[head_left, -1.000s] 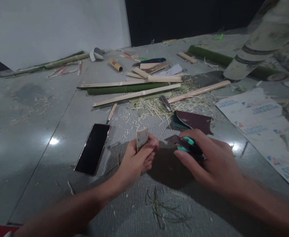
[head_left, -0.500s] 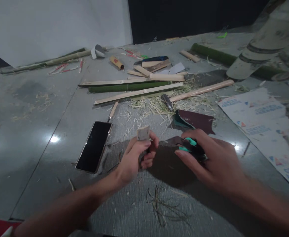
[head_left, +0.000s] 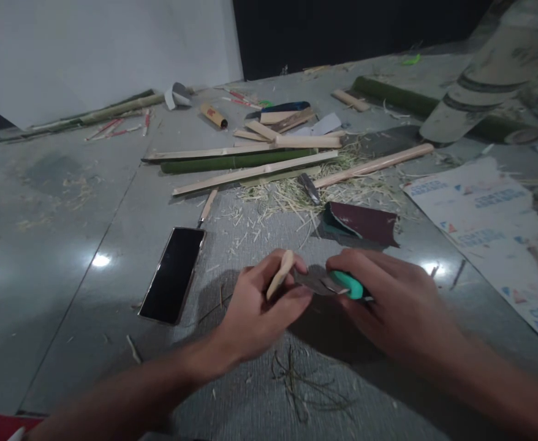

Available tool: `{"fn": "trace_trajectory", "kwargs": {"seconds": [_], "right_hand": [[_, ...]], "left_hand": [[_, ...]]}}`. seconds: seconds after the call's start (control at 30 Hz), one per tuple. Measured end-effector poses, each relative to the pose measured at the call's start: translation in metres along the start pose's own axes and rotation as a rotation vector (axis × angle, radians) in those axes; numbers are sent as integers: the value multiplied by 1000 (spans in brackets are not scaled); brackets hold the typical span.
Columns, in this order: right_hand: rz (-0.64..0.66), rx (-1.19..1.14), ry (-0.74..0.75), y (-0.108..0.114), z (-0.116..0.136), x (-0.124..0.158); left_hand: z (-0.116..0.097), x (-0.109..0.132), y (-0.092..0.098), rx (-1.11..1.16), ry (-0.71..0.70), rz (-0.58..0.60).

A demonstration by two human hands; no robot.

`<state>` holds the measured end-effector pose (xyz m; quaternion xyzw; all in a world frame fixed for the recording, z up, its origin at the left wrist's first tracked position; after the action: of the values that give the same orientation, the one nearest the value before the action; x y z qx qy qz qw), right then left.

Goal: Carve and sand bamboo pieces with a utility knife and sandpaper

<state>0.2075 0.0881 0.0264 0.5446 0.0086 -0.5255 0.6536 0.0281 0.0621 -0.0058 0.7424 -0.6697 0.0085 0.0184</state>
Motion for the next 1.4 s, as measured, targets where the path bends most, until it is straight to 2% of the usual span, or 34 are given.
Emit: {"fn": "trace_trajectory", "kwargs": {"seconds": [0.17,0.3,0.63,0.93,1.2,1.4], "right_hand": [[43,-116,30,-3,10,-6],[81,-122,59,-6,17,-5],[18,-1,33,-5,16,1],[-36,83,-14,-3,12,6],[43,70,-25,-10,4,5],[95,18,-17,-10,3,4]], "left_hand": [[2,-1,0,10,-23,84],[4,-1,-1,11,-16,130],[2,-4,0,-164,-58,96],[4,-4,-2,-165,104,21],[5,-8,-2,-128,184,4],[6,-11,-3,-134,156,30]]}}
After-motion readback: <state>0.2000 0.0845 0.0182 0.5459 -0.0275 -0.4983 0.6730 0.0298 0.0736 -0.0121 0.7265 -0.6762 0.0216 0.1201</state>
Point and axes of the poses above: each hand's wrist, its own x-axis away from the middle knuckle, its own y-axis out of the back of the hand, z = x × y, the point moved 5 cm from there along -x, towards the middle knuckle, and after that the axes turned 15 degrees about -z, right-handed, at the moved point
